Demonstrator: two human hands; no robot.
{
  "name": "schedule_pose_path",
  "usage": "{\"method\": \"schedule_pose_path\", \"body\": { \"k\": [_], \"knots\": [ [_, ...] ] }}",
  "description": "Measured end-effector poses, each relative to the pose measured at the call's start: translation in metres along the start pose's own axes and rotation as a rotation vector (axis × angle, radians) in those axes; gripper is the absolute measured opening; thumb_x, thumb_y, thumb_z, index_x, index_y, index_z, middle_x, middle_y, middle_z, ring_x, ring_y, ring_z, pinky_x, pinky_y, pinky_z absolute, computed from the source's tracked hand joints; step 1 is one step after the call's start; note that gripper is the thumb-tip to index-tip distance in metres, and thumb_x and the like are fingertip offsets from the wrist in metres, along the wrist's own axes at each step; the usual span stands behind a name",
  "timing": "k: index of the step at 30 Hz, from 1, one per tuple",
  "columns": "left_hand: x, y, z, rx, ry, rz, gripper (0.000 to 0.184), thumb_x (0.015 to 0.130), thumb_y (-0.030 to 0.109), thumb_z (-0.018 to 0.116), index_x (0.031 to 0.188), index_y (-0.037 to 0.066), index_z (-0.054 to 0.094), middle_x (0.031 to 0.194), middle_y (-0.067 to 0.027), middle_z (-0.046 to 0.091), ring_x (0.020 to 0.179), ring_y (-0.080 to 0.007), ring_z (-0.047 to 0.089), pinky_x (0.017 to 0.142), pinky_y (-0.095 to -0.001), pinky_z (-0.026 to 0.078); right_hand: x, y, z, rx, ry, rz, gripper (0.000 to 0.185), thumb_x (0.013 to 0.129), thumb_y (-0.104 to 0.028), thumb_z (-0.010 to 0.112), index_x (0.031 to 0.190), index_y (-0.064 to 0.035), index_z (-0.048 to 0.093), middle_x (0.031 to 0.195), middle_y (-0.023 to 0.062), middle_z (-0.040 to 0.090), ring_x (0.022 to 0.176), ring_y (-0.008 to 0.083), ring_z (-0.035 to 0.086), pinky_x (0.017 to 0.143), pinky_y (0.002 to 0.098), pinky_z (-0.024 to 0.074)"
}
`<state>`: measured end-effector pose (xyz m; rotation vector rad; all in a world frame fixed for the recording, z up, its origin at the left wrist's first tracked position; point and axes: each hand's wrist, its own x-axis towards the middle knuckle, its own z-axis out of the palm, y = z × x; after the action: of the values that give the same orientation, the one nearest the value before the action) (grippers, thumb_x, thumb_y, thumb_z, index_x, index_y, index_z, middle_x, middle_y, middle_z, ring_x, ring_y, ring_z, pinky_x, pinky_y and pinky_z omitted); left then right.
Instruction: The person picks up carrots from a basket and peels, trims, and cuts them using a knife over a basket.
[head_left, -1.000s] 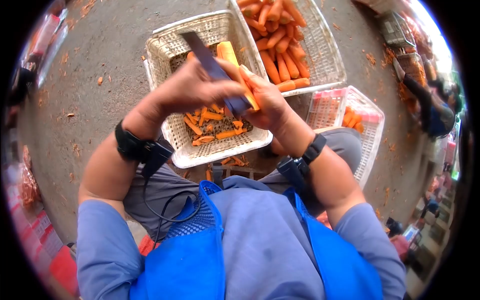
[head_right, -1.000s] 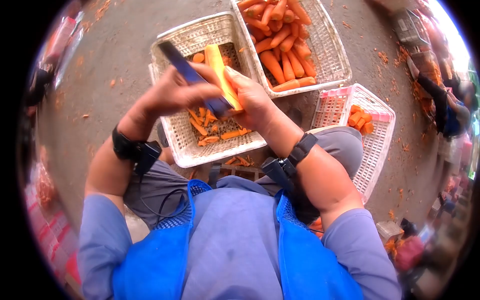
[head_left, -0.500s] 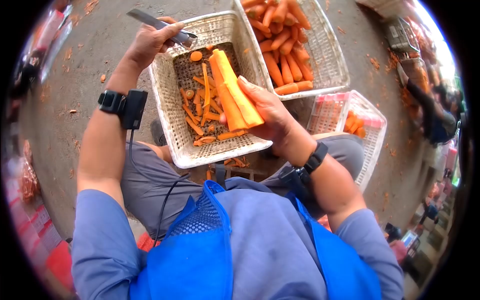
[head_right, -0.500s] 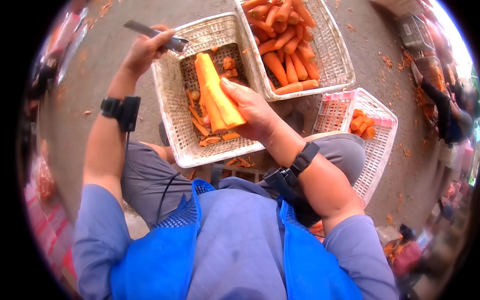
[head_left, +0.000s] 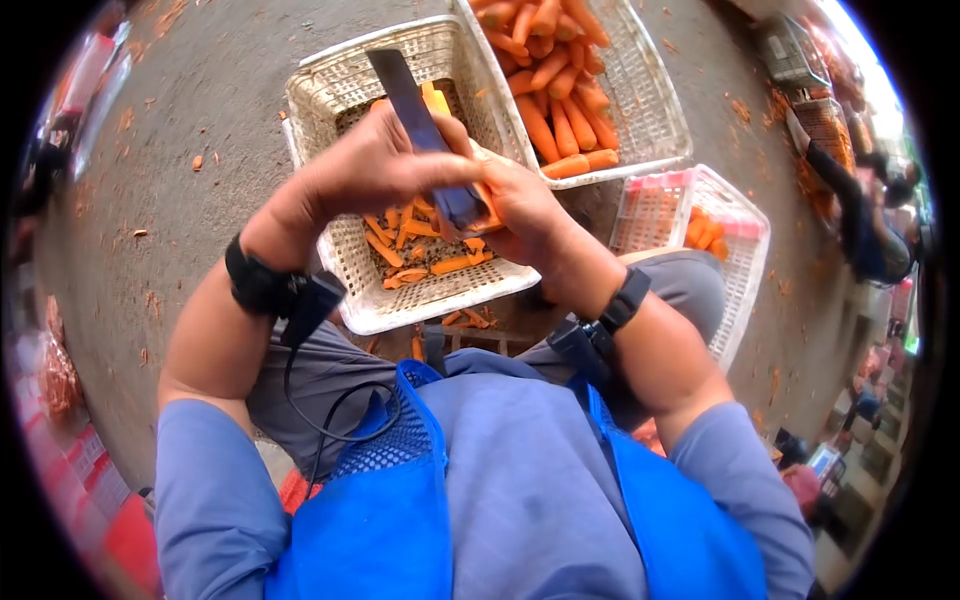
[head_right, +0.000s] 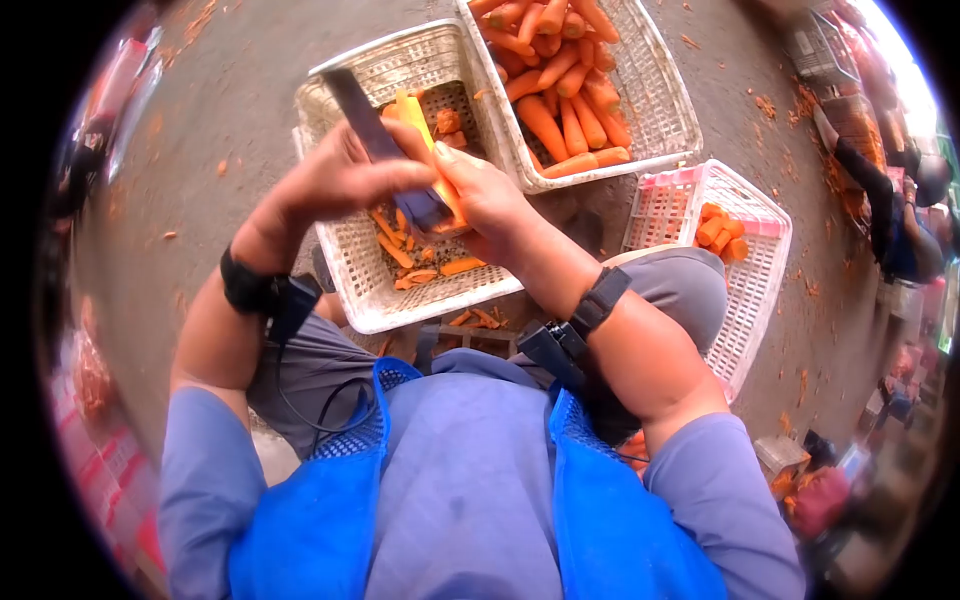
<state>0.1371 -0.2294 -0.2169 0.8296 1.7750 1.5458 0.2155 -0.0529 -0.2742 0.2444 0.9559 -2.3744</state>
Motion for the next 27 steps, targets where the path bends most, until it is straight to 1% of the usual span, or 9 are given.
{"method": "schedule_pose_path", "body": {
  "k": [1, 4, 6, 8, 16, 20, 22, 24, 27],
  "knots": [
    [0.000, 0.009, -0.018, 0.047, -0.015, -0.193, 0.017, 0.090, 0.016, 0.074, 0.096, 0.000, 0.072, 0.078, -0.0008, 0.069, 0.072, -0.0077, 0.063, 0.064, -0.0236, 0.051, 0.000, 0.002, -0.001, 0.019, 0.042, 0.023, 0.041, 0.109, -0.035, 0.039, 0.131, -0.0028, 0.050, 0.110, 0.0123, 0.064, 0.086, 0.0205, 0.068, 0.072, 0.0360, 0.0586],
    [0.008, -0.021, -0.057, 0.193, 0.268, -0.088, 0.018, 0.093, 0.023, 0.069, 0.100, 0.007, 0.072, 0.074, -0.0024, 0.069, 0.054, -0.0039, 0.057, 0.046, -0.0170, 0.042, -0.005, 0.006, 0.002, 0.080, 0.101, 0.077, 0.041, 0.108, -0.036, 0.042, 0.129, -0.0017, 0.050, 0.106, 0.0135, 0.065, 0.087, 0.0225, 0.068, 0.072, 0.0366, 0.0591],
    [0.010, -0.049, -0.091, 0.024, 0.360, -0.018, 0.020, 0.094, 0.026, 0.069, 0.099, 0.008, 0.071, 0.073, -0.0011, 0.068, 0.054, -0.0035, 0.053, 0.049, -0.0161, 0.041, -0.010, 0.006, 0.011, 0.072, 0.139, 0.121, 0.044, 0.108, -0.039, 0.041, 0.128, -0.0012, 0.051, 0.104, 0.0137, 0.066, 0.089, 0.0232, 0.068, 0.071, 0.0375, 0.0595],
    [0.006, -0.080, -0.121, 0.290, 0.588, 0.006, 0.020, 0.096, 0.027, 0.064, 0.093, 0.008, 0.069, 0.073, -0.0002, 0.064, 0.055, -0.0030, 0.046, 0.050, -0.0156, 0.036, -0.012, 0.002, 0.010, 0.082, 0.094, 0.109, 0.046, 0.108, -0.040, 0.039, 0.130, -0.0005, 0.050, 0.101, 0.0144, 0.067, 0.085, 0.0251, 0.070, 0.072, 0.0374, 0.0600],
    [-0.004, -0.020, -0.079, 0.228, 0.424, 0.015, 0.019, 0.096, 0.028, 0.069, 0.097, 0.010, 0.072, 0.073, -0.0024, 0.069, 0.052, -0.0038, 0.051, 0.045, -0.0188, 0.039, -0.005, -0.006, -0.008, 0.197, 0.068, 0.063, 0.043, 0.109, -0.037, 0.033, 0.128, -0.0007, 0.049, 0.105, 0.0193, 0.066, 0.088, 0.0291, 0.070, 0.078, 0.0394, 0.0584],
    [-0.005, 0.007, -0.017, 0.016, 0.066, -0.106, 0.016, 0.093, 0.021, 0.072, 0.099, 0.006, 0.073, 0.073, 0.0005, 0.067, 0.056, -0.0042, 0.058, 0.046, -0.0178, 0.043, -0.005, -0.005, 0.000, 0.128, 0.097, 0.040, 0.041, 0.109, -0.034, 0.033, 0.126, -0.0014, 0.051, 0.107, 0.0175, 0.066, 0.091, 0.0247, 0.069, 0.080, 0.0367, 0.0575],
    [-0.006, -0.008, 0.015, 0.014, -0.021, 0.105, 0.017, 0.091, 0.019, 0.074, 0.099, 0.004, 0.073, 0.076, -0.0002, 0.068, 0.062, -0.0056, 0.061, 0.053, -0.0195, 0.047, -0.006, -0.005, 0.007, 0.065, 0.132, 0.037, 0.041, 0.109, -0.034, 0.034, 0.127, -0.0018, 0.052, 0.108, 0.0156, 0.066, 0.090, 0.0220, 0.069, 0.079, 0.0354, 0.0573],
    [-0.005, 0.010, 0.003, -0.051, -0.080, -0.080, 0.017, 0.090, 0.016, 0.075, 0.099, 0.002, 0.072, 0.080, -0.0017, 0.069, 0.073, -0.0076, 0.064, 0.065, -0.0223, 0.051, -0.007, -0.003, 0.011, 0.040, 0.131, 0.043, 0.041, 0.109, -0.034, 0.035, 0.128, -0.0021, 0.053, 0.108, 0.0131, 0.066, 0.088, 0.0193, 0.069, 0.077, 0.0343, 0.0576],
    [0.004, -0.003, -0.038, 0.111, 0.157, -0.159, 0.019, 0.089, 0.019, 0.074, 0.100, 0.002, 0.072, 0.083, -0.0039, 0.072, 0.066, -0.0088, 0.065, 0.059, -0.0213, 0.052, -0.010, 0.009, 0.003, 0.034, 0.080, 0.085, 0.044, 0.107, -0.039, 0.041, 0.128, -0.0017, 0.052, 0.101, 0.0128, 0.066, 0.082, 0.0217, 0.069, 0.069, 0.0363, 0.0590]
  ]
}}
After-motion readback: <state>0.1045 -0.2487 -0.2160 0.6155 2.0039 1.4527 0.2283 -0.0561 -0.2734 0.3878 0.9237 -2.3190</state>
